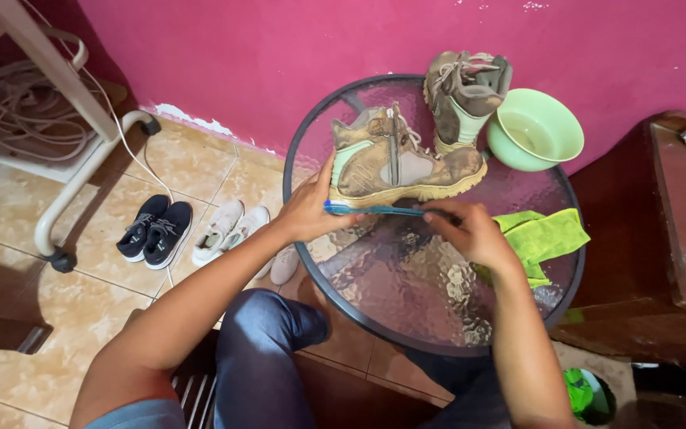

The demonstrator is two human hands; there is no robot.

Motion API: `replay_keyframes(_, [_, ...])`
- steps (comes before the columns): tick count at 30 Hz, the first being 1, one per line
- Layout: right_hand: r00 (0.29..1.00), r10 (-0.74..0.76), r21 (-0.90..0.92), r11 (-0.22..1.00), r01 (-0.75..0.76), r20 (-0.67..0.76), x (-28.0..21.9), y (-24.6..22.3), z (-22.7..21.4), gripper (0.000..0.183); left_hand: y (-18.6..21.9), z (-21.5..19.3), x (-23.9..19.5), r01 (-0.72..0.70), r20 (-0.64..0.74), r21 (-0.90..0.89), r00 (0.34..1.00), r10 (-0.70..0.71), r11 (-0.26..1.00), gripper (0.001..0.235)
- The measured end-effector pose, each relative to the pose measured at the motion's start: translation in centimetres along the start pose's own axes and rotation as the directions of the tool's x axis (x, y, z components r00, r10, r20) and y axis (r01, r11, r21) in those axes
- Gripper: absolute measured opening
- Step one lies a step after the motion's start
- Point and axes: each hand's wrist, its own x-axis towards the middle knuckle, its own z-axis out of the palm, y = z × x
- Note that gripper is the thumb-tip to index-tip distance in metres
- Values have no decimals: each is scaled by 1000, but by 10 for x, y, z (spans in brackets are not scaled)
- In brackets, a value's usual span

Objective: The person scrubs a beige hiking boot with a blue toothbrush, focusing on the sole and sides. They hold the boot steady with one hand while scrubbing with the other, occasionally rotating the boot to access different areas.

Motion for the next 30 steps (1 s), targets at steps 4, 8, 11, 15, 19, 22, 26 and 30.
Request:
replay_keyframes(4, [993,-105,-30,994,107,57,9,1,5,16,-6,5,1,9,-8,-11,1000,-10,1000,127])
replay_keyframes(8, [985,-141,-55,988,147,102,4,-1,9,26,-14,11,-1,-37,-21,10,999,37,999,126])
replay_keyframes(11, [982,-153,-25,987,156,112,9,22,17,26,0,9,-8,14,-33,-19,999,-15,1000,126])
replay_keyframes(15, [997,-52,101,994,47,52,7,54,36,21,42,3,-19,212,-86,-155,970,-227,965,121])
replay_keyframes(19, [997,-78,346,935,74,-4,-10,57,50,41,30,40,-8,379,-129,-186,905,-405,906,120])
replay_keyframes(22, [999,8,413,911,7,-34,-25,59,66,36,59,46,-18,396,-180,-312,868,-463,864,118])
replay_keyframes(26, [989,55,311,950,-11,-135,-49,59,84,26,77,57,-35,373,-254,-263,863,-436,890,115])
replay_keyframes(30, [970,108,246,968,-53,-216,-87,58,91,29,80,69,-52,269,-312,-173,898,-312,948,110])
